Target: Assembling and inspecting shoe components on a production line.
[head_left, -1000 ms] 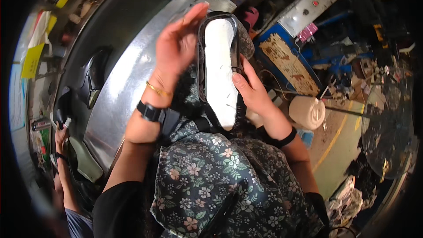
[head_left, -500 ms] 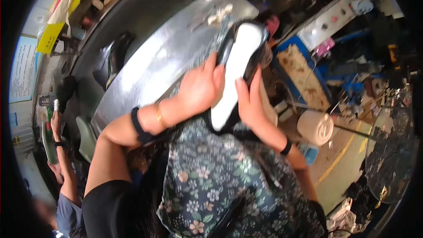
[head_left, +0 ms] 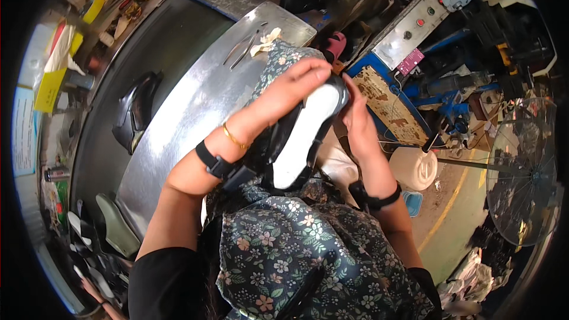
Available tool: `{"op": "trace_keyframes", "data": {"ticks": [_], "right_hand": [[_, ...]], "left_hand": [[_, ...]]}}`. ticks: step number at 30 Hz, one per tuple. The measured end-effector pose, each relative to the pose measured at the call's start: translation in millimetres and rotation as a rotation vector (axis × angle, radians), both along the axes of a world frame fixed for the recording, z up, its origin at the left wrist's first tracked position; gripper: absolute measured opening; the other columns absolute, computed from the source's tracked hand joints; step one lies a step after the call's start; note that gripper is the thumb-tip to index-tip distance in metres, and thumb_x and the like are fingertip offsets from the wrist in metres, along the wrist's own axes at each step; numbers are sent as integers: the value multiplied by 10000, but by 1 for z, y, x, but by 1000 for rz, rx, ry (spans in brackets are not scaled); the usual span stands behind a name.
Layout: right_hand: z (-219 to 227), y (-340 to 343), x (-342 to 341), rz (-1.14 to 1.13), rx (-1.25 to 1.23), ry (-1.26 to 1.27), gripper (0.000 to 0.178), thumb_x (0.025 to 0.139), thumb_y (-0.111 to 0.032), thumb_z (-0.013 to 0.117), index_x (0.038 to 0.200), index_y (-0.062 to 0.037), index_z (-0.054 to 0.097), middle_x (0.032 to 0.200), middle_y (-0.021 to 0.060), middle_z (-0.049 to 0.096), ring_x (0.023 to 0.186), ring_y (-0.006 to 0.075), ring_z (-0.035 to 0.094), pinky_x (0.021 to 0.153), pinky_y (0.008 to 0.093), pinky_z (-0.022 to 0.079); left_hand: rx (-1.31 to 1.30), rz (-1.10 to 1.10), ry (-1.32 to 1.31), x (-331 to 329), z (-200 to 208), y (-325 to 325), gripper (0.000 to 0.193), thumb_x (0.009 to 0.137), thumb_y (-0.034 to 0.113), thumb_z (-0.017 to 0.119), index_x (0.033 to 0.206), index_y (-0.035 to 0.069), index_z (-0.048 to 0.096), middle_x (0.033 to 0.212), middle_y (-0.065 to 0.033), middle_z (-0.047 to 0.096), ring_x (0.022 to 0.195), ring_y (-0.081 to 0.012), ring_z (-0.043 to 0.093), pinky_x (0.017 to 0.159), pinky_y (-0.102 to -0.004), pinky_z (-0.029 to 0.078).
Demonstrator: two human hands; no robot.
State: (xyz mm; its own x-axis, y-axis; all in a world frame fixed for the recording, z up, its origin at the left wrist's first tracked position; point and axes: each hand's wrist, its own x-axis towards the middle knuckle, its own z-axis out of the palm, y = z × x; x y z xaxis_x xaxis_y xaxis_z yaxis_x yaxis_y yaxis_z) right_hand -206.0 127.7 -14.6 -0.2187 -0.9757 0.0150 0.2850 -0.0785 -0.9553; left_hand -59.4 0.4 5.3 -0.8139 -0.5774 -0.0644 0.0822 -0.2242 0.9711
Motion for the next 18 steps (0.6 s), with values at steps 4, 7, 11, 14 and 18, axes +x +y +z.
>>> {"op": "trace_keyframes", "data": {"ticks": [4, 7, 11, 14, 18], "right_hand": [[10, -36, -3, 53, -51, 94, 389, 1064, -290, 402, 1327, -39, 542, 1427, 108, 473, 1349, 217, 413, 1127, 344, 298], [11, -41, 0, -22, -169, 415, 260, 1035, -174, 466, 1194, -26, 608, 1294, 108, 570, 1262, 241, 489, 1086, 344, 342], [16, -39, 7, -54, -53, 376, 271, 1032, -158, 447, 1227, -25, 580, 1273, 100, 574, 1253, 216, 488, 1091, 333, 333], [23, -30, -26, 353, -82, 97, 424, 1014, -204, 479, 1404, -39, 457, 1475, 118, 420, 1434, 229, 303, 1168, 351, 224], [18, -24, 10, -99, -131, 696, 377, 1016, -153, 433, 1374, -41, 466, 1405, 188, 468, 1350, 318, 427, 1130, 383, 300]], "left_hand": [[-425, -59, 2, -1, -4, -8, 434, 999, 260, 558, 1353, 12, 512, 1428, -102, 476, 1330, -200, 427, 1118, -317, 310], [36, 13, 7, 6, -8, -3, 553, 994, 260, 577, 1447, -8, 406, 1517, -114, 381, 1401, -206, 340, 1146, -320, 273], [-241, 9, -59, 7, -9, 2, 603, 988, 241, 592, 1479, -12, 349, 1501, -127, 391, 1387, -194, 341, 1145, -315, 272], [-154, -21, -38, 13, -12, -2, 592, 985, 234, 599, 1476, 3, 364, 1466, -116, 430, 1353, -191, 380, 1129, -310, 290], [-269, 4, -44, 8, -12, -4, 557, 975, 230, 616, 1445, 14, 410, 1429, -99, 467, 1321, -173, 410, 1111, -308, 311]]}}
